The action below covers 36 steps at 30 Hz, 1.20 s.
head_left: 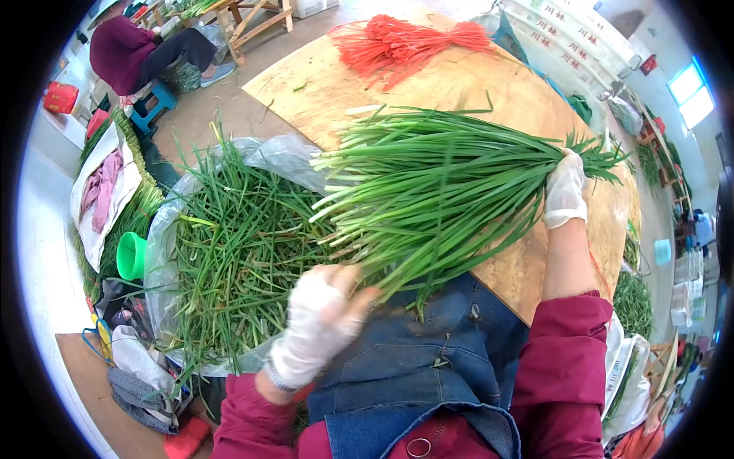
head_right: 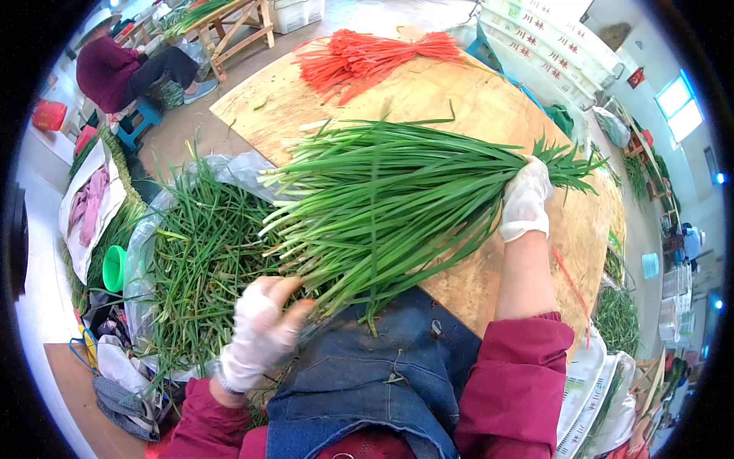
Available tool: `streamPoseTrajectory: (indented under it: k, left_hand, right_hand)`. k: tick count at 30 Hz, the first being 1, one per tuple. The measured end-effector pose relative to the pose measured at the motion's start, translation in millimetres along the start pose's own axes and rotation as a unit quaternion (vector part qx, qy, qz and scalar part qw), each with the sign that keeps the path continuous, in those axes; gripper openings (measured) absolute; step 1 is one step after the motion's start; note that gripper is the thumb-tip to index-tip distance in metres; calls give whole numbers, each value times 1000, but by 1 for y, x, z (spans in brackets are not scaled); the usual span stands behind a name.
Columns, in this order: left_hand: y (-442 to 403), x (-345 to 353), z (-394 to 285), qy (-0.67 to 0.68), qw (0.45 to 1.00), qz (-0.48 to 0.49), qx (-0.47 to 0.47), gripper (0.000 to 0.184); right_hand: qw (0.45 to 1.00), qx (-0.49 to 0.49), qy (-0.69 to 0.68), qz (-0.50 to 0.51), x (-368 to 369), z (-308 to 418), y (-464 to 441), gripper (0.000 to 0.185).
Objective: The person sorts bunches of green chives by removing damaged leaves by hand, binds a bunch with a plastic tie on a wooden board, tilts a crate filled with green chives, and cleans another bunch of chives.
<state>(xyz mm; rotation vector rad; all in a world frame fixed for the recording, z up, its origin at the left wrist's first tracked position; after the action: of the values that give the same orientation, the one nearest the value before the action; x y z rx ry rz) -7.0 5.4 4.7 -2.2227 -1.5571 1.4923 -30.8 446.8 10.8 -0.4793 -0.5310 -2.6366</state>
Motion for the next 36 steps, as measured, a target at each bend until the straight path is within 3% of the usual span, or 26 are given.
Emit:
streamPoseTrajectory:
  k: [1,2,3,5,6,7,9,10,11,13,16,20,23,29,30,31,33,34,35,36]
  left_hand:
    - [-8,6,-15,-27,999,25,17,28]
    - [-7,13,-26,19,999,36,22,27]
    - [2,9,-40,37,996,75,25,27]
    - [15,33,-55,18,983,184,-17,38]
    - [20,51,-61,-32,978,199,-52,40]
    - [25,64,-58,-94,968,218,-84,41]
    - [27,89,-48,-72,976,167,-120,45]
    - [24,96,-44,-31,965,190,-176,42]
    - [27,101,-35,101,969,135,-181,34]
    - [27,93,-31,210,945,151,-202,27]
    - [28,67,-25,385,772,214,-458,34]
    - [27,45,-13,478,705,222,-474,22]
    - [20,32,-8,542,636,232,-498,28]
    - [26,38,-7,433,717,280,-469,31]
    - [33,48,-8,346,811,249,-401,33]
    - [33,53,-11,278,856,264,-348,39]
    - [30,72,-22,144,953,215,-156,47]
    - [22,78,-34,91,931,279,-218,51]
    - [17,88,-42,45,925,302,-225,42]
    - [19,99,-44,155,938,204,-233,37]
  right_hand:
    - [997,-31,-14,-65,-1,2,-8,17]
    - [998,-54,18,-39,-9,3,-19,14]
    - [987,-65,57,-134,-11,-20,-13,27]
    - [991,-59,-36,-116,-14,-21,-23,13]
    - [979,-86,-12,-182,8,-5,17,15]
    - [980,-79,-22,-182,3,-8,10,15]
    - [981,-68,-34,-181,-1,-12,-7,15]
    - [980,-78,-18,-182,3,-11,4,14]
    - [975,-81,-16,-207,8,-8,15,13]
    - [963,-88,-15,-254,27,3,49,12]
    - [963,-83,-9,-257,23,1,42,12]
    - [961,-80,2,-264,15,0,28,17]
    - [961,-91,-22,-261,14,-1,26,21]
    - [952,-68,-32,-297,22,3,37,21]
    - [953,-89,-33,-288,16,0,24,19]
    - [951,-76,-27,-299,17,1,27,18]
    - [946,-51,-16,-319,20,4,31,17]
    - [952,-54,-27,-301,17,2,27,17]
    - [957,-57,-37,-282,13,1,24,18]
    - [962,-60,-48,-263,13,1,24,18]
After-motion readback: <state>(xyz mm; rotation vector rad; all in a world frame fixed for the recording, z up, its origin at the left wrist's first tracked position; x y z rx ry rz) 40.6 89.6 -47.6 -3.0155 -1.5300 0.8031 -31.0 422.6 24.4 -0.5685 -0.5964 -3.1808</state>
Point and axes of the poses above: each hand's wrist, its own y-axis away from the middle knuckle, its own x-axis out of the palm, z = x × y, the point moved 1 cm from there along -y, towards the middle knuckle, and after that the axes turned 4 degrees about -z, right-handed, at the moved point
